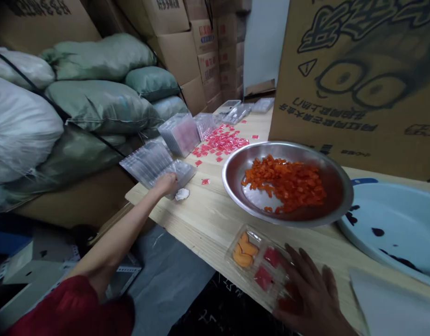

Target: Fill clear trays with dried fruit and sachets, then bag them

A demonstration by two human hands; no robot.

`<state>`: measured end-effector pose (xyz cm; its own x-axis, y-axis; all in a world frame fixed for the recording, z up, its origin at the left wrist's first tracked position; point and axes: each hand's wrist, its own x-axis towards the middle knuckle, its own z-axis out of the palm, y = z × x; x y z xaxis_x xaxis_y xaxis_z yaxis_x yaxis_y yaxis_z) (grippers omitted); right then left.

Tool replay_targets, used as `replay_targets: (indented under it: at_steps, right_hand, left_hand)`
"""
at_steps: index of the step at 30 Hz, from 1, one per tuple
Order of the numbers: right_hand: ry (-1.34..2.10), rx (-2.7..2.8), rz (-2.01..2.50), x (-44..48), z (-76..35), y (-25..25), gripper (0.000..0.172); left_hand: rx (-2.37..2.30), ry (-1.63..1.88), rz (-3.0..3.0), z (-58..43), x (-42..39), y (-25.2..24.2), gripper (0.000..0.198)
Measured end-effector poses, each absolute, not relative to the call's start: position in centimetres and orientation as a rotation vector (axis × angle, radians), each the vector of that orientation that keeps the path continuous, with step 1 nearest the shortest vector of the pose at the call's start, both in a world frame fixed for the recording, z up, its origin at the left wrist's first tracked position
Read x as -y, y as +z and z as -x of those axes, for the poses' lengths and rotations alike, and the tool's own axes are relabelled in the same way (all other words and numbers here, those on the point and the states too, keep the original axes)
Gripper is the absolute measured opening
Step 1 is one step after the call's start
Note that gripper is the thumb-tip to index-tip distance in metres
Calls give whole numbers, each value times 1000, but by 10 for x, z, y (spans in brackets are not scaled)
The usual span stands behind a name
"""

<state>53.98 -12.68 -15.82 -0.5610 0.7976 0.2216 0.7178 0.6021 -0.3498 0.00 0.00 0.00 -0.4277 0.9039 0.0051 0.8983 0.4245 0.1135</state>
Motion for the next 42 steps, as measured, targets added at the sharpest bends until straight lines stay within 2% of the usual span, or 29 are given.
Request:
replay_targets:
  at_steps: [3, 5, 7, 10, 11, 13, 15, 18, 20, 25, 30, 34, 38, 42]
  right_hand:
    - [312, 2434, 1255, 126, -539, -151, 111]
    - [322, 2369, 1280, 129, -538, -137, 108]
    - [398, 2255, 1304, 136, -534, -111, 96]
    - [620, 2014, 1274, 157, -518, -55, 74]
    - [684, 1921, 1277, 164, -510, -36, 72]
    - [769, 1754, 1282, 175, -492, -6, 80]
    - [891, 1607, 1293, 183, -478, 9, 79]
    - [1116, 1324, 1338, 189, -475, 2, 50]
    - [1174, 1095, 1377, 191, -482, -15, 39]
    - [1071, 870, 1448, 182, -496, -61, 54]
    - [959, 991, 1589, 168, -496, -86, 79]
    - [771, 1260, 1684, 167, -503, -92, 69]
    - [785, 1435, 1704, 176, -507, -93, 56]
    - [729, 1521, 1722, 181, -506, -95, 61]
  left_hand:
    - [-2691, 270, -1703, -7, 13, 22, 21]
    - [-2722, 382, -1754, -16, 30, 42, 24]
    - [-2574, 599, -1867, -35, 58, 63, 20]
    - [-1936, 927, -1996, -84, 112, 91, 16]
    - [-1727, 884, -1952, -104, 129, 98, 17]
    - [-1405, 692, -1853, -143, 157, 106, 19]
    - [-1199, 509, -1765, -175, 171, 101, 18]
    - [-1083, 518, -1624, -201, 167, 72, 20]
    - [-1069, 595, -1519, -204, 154, 43, 18]
    - [-1054, 692, -1347, -201, 116, -28, 40]
    - [-1289, 914, -1480, -216, 84, -70, 42]
    - [-1428, 903, -1626, -225, 75, -77, 38]
    - [-1466, 833, -1701, -223, 84, -75, 37]
    - [-1518, 737, -1737, -217, 97, -74, 33]
